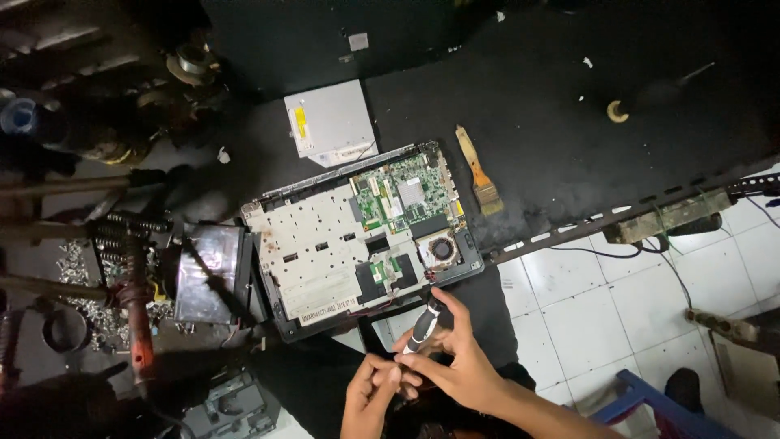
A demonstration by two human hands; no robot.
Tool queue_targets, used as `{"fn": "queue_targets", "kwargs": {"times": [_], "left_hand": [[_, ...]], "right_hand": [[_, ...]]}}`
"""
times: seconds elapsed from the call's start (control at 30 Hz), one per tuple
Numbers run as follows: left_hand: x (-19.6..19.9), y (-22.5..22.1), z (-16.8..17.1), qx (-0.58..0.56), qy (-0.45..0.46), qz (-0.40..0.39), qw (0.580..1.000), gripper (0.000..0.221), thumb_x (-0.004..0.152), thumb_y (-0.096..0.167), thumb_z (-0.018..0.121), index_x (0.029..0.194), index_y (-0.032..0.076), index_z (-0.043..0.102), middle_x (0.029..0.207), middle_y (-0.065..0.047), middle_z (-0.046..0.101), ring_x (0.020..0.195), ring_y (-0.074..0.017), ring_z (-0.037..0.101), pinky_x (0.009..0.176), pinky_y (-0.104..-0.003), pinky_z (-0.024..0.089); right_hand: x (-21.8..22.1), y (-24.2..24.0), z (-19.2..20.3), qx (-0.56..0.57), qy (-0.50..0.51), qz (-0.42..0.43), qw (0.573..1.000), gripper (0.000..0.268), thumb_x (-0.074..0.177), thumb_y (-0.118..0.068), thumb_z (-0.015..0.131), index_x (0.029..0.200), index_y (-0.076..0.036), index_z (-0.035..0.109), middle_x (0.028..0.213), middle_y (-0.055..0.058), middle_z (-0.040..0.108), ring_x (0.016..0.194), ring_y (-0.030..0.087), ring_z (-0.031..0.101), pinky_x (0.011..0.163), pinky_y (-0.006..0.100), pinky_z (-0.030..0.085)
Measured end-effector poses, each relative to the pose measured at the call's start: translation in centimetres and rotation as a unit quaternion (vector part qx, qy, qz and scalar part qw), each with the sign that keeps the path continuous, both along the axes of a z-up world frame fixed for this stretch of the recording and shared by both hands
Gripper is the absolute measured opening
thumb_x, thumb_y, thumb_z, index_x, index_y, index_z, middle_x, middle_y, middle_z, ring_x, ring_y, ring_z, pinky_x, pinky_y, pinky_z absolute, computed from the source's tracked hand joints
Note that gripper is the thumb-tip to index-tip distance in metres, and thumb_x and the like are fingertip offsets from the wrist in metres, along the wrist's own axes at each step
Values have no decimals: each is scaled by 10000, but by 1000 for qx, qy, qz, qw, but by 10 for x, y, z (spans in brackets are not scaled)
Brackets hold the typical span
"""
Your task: Cleaning a laptop motherboard with a brush and securing internal components using a screwdriver.
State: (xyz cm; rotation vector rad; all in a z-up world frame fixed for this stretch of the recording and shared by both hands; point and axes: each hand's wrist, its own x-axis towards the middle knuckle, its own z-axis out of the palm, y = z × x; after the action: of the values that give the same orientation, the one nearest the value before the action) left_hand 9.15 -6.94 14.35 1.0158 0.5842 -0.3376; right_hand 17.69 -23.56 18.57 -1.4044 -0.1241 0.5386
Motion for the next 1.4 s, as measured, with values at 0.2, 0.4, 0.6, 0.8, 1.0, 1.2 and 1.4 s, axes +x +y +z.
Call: {"fn": "queue_targets", "kwargs": {"times": [0.2, 0.4, 0.6, 0.8, 1.0, 1.2, 1.4], "left_hand": [[-50, 33, -94, 211, 29, 90, 973, 232, 953, 192, 636, 1056, 19, 750, 808, -182, 847, 649, -202, 723, 575, -289, 526], [-95, 83, -167, 615, 161, 297, 712, 392, 1150, 425, 621, 1056, 50, 688, 977, -120, 666, 863, -257, 619, 710, -367, 465], [-75, 58, -136, 620, 100, 284, 725, 252, 1119, 194, 532, 1101, -57, 523, 1062, -213, 425, 886, -351, 460, 798, -445, 409], [-83, 65, -153, 625, 85, 271, 727, 242, 1111, 195, 533, 1081, -45, 523, 1049, -186, 415, 886, -325, 449, 827, -438, 401], [-84, 64, -157, 657, 57, 283, 696, 191, 1078, 155, 562, 1063, -36, 561, 1025, -214, 484, 959, -380, 468, 887, -474, 384], [-92, 68, -169, 648, 47, 276, 708, 140, 1100, 99, 550, 1076, -39, 540, 1049, -192, 457, 896, -326, 460, 835, -436, 396], [-90, 67, -168, 645, 65, 294, 702, 166, 1056, 114, 587, 1076, -49, 561, 1037, -226, 497, 977, -387, 486, 889, -485, 396]], "right_hand": [[72, -13, -3, 34, -202, -152, 967, 963, 867, 257, 604, 1531, -200, 75, 939, 220, 729, 812, 331, 747, 962, 559, 638], [145, -18, -9, -107, -238, -233, 937, 826, 1044, 2, 642, 1570, -232, 50, 959, 179, 738, 671, 162, 603, 792, 315, 532], [161, -10, -19, -112, -214, -199, 950, 847, 1027, -16, 668, 1576, -228, 60, 1057, 178, 748, 857, 217, 719, 852, 353, 567], [161, -5, -15, -125, -192, -214, 950, 827, 1024, -46, 677, 1566, -245, 84, 1063, 195, 735, 896, 239, 742, 895, 362, 576], [161, -5, -24, -128, -234, -216, 939, 830, 1026, -32, 697, 1570, -227, 101, 1068, 212, 730, 950, 252, 735, 980, 406, 570], [161, -4, -25, -147, -268, -199, 931, 821, 1037, -15, 684, 1573, -199, 90, 1070, 206, 723, 940, 253, 738, 959, 409, 591], [163, -9, -37, -163, -355, -176, 904, 859, 1007, 42, 721, 1583, -143, 112, 1058, 215, 729, 938, 267, 735, 968, 419, 583]]}}
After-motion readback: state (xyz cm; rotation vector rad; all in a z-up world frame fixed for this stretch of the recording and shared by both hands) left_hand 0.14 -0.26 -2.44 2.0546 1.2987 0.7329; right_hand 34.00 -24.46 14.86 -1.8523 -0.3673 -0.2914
